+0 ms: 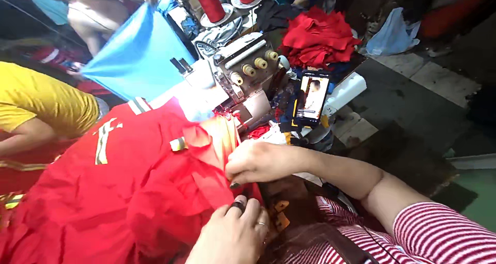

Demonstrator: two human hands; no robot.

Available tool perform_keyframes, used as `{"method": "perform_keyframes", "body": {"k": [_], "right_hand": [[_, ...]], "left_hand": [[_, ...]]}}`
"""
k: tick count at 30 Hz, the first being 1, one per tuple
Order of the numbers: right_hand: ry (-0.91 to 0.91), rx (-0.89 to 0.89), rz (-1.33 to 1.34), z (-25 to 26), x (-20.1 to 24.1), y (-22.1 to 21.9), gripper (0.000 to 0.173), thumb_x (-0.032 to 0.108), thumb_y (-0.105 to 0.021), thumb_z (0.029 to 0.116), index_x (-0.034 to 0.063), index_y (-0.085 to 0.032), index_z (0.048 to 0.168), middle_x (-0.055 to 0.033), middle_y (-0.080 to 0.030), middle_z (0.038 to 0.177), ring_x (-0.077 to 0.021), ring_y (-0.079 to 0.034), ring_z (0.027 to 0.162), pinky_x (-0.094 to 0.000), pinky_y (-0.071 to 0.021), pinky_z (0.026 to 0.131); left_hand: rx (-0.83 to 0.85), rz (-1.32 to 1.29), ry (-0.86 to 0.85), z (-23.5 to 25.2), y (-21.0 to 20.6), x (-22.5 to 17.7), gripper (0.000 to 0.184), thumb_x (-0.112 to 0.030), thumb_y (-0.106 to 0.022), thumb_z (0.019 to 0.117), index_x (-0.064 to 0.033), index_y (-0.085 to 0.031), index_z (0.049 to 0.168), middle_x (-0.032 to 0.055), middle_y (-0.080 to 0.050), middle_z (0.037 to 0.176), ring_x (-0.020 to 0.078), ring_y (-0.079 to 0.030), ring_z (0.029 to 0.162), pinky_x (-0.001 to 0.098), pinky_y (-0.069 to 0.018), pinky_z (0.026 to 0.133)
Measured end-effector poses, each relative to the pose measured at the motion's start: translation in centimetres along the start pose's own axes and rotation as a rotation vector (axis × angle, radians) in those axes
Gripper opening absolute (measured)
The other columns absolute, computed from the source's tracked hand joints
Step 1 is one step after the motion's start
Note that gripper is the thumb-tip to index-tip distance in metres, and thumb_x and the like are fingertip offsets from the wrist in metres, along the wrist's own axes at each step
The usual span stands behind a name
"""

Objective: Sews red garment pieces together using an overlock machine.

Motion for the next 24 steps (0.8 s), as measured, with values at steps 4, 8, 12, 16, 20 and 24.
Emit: {"method": "perform_keyframes", "body": {"k": [4,8,12,16,20,24], "right_hand": [[-0.134,0.232,0.071,2.0,0.0,-0.9,0.02,0.011,-0.056,0.1012,-0.0029,-0.069,0.094,-0.015,-0.065,0.084,-0.0273,-0.064,0.083,-0.0466,-0.0479,0.074],[-0.118,0.143,0.192,1.6,1.7,-0.6,0.023,0.005,-0.051,0.1024,-0.0071,-0.07,0.1,-0.0177,-0.068,0.092,-0.0249,-0.066,0.092,-0.0426,-0.051,0.083],[-0.013,-0.009,0.325,1.4,4.8,0.2,0.031,0.009,-0.046,0.1051,-0.0103,-0.07,0.106,-0.018,-0.07,0.101,-0.0173,-0.065,0.101,-0.0313,-0.0492,0.091],[-0.019,-0.016,0.229,1.7,5.9,0.6,0.034,0.014,-0.044,0.1077,-0.0088,-0.07,0.107,-0.0178,-0.069,0.099,-0.0221,-0.065,0.101,-0.0348,-0.0497,0.09],[-0.062,-0.145,0.217,3.1,4.1,1.5,0.02,0.007,-0.057,0.1014,-0.0033,-0.072,0.111,-0.0109,-0.072,0.101,-0.0129,-0.067,0.097,-0.0307,-0.055,0.087],[0.03,-0.222,0.021,5.0,0.5,1.6,0.021,-0.001,-0.072,0.0889,0.0031,-0.075,0.11,-0.0086,-0.073,0.107,-0.0162,-0.069,0.104,-0.0349,-0.0573,0.091]], "left_hand": [[-0.208,0.184,0.05,-0.8,1.4,1.8,0.023,-0.002,-0.051,0.092,-0.0061,-0.074,0.095,0.0134,-0.068,0.088,0.033,-0.069,0.077,0.044,-0.0563,0.06],[-0.399,0.131,0.119,-1.6,3.2,2.5,0.017,-0.013,-0.054,0.1021,-0.0068,-0.067,0.111,0.0163,-0.069,0.099,0.0322,-0.069,0.084,0.0416,-0.0552,0.067],[-0.481,-0.22,0.183,-1.8,3.0,5.7,0.051,-0.048,-0.068,0.0947,-0.0129,-0.055,0.128,0.0127,-0.064,0.122,0.0205,-0.065,0.088,0.0342,-0.055,0.07],[-0.377,-0.214,0.164,-2.3,2.6,8.5,0.063,-0.068,-0.056,0.0919,-0.0114,-0.07,0.116,0.0014,-0.072,0.096,0.014,-0.066,0.087,0.0386,-0.0527,0.077],[-0.459,-0.202,0.168,-4.4,3.9,10.9,0.051,-0.062,-0.054,0.098,-0.0162,-0.067,0.079,-0.0036,-0.065,0.083,0.0114,-0.061,0.087,0.0386,-0.0484,0.08],[-0.59,-0.501,0.06,-5.9,5.1,12.6,0.038,-0.052,-0.057,0.1009,-0.0244,-0.061,0.075,-0.0105,-0.065,0.086,0.0117,-0.06,0.112,0.0413,-0.0391,0.107]]}}
Point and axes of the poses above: each hand's wrist, its own z-axis towards the middle knuckle, its own y-axis out of the back of the hand, x = y × z, the point moved 3 cm from there along z, towards the middle knuckle
